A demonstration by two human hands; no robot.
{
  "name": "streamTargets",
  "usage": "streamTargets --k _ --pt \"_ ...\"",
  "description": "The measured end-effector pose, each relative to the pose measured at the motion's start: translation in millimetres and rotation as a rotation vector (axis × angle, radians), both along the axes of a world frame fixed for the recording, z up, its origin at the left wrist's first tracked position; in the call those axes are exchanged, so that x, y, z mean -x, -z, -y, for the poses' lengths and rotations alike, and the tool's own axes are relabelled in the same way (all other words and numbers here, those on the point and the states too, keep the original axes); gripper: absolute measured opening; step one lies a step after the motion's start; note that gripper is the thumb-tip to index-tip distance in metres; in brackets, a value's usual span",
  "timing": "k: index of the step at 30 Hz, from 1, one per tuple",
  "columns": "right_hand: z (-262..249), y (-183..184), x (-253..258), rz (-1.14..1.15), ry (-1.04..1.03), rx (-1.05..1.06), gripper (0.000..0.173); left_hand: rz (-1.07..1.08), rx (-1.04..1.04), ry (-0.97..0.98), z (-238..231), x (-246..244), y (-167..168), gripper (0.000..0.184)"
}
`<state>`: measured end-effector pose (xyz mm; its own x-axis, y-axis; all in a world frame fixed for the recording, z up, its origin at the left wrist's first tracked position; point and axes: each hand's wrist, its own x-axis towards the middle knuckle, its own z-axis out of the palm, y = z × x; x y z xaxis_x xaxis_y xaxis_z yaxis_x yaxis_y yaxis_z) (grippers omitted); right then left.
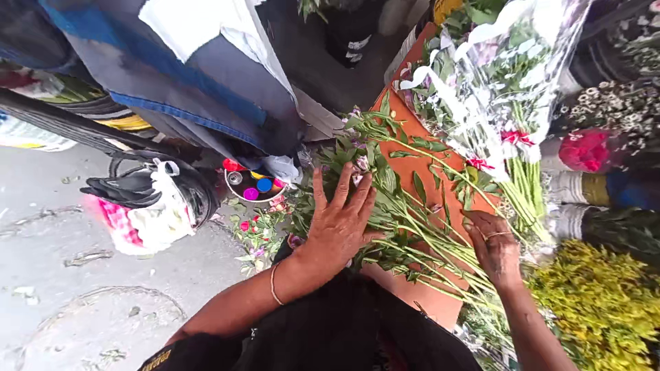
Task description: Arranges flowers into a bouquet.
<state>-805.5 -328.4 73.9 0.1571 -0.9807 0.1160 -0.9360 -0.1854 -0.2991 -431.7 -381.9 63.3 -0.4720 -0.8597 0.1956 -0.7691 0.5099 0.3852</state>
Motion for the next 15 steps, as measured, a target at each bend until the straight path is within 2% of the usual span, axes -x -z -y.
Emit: streamTargets --k 3,6,9,11,15 --pt "65 25 23 -0.011 0.063 0.007 0.04 0.036 -0.016 0.01 -2 3 -5 0.081" --pt "124 62 22 -0.044 0.104 -0.031 0.045 0.093 0.01 0.008 -2 8 -13 0.083" --pt "146 78 7 -0.057 0.06 0.006 0.03 0.131 0.018 0.004 -5 8 -19 0.082" --pt "142 56 -4 -0.037 0.063 0.077 0.022 0.151 0.025 -0.007 -8 8 -22 0.081" --pt "106 -33 -9 -0.117 0.053 0.4 0.023 0.055 0.18 -0.1 -15 17 -40 0.083"
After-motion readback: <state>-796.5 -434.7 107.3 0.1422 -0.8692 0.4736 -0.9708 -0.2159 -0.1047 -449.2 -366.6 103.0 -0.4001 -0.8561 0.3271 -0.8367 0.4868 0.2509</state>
